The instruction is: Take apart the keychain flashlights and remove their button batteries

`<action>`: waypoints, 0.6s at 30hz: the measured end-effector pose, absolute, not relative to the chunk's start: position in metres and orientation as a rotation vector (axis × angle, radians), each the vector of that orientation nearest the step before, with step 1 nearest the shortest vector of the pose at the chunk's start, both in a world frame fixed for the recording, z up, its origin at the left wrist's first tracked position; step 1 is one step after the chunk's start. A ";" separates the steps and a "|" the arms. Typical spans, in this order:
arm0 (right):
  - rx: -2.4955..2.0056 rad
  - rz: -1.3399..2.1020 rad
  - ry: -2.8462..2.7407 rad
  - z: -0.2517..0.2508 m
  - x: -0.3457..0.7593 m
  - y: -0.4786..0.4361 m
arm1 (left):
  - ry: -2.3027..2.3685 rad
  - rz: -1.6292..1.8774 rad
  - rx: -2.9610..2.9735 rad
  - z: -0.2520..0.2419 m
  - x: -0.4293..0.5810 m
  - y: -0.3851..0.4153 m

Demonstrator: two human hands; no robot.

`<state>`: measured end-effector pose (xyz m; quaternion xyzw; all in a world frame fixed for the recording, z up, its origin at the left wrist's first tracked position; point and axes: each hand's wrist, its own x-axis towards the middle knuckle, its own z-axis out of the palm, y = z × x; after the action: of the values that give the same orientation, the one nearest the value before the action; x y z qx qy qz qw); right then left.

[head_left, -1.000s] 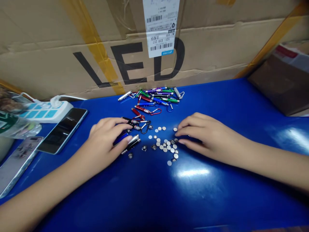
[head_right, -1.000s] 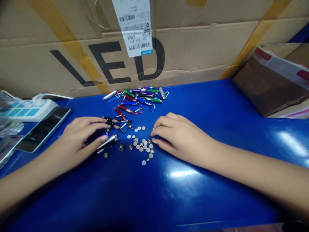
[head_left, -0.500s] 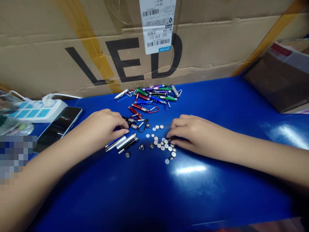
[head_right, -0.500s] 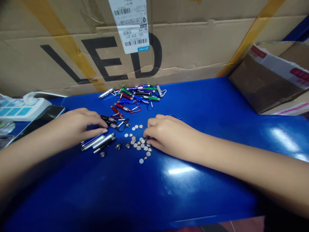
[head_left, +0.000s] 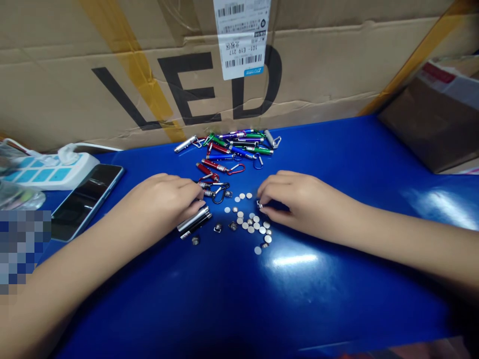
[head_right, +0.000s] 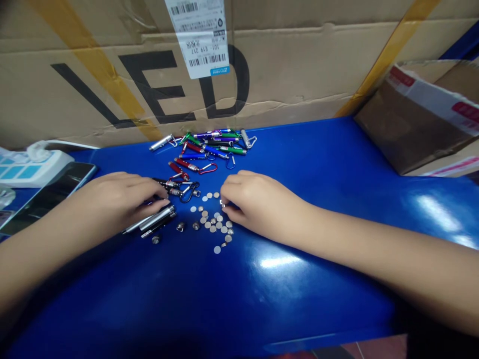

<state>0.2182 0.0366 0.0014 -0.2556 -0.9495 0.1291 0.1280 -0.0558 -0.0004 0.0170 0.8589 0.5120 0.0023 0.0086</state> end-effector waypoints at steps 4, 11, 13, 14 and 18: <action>-0.680 0.369 -2.738 0.000 0.218 0.042 | 1.554 -0.025 2.681 0.016 -0.062 0.000; -0.620 0.363 -2.757 -0.002 0.216 0.043 | 1.371 0.083 2.704 0.010 -0.071 0.006; -0.619 0.365 -2.774 -0.001 0.215 0.042 | 1.364 0.075 2.702 0.012 -0.071 0.006; -0.624 0.366 -2.784 -0.001 0.215 0.041 | 1.369 0.048 2.695 0.013 -0.070 0.006; -0.660 0.379 -2.826 0.000 0.213 0.041 | 1.465 -0.030 2.640 0.016 -0.067 0.006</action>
<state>0.2128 0.0407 0.0001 -0.2241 -0.9601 0.1288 0.1071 -0.0674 0.0065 0.0162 0.8727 0.4843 -0.0098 0.0610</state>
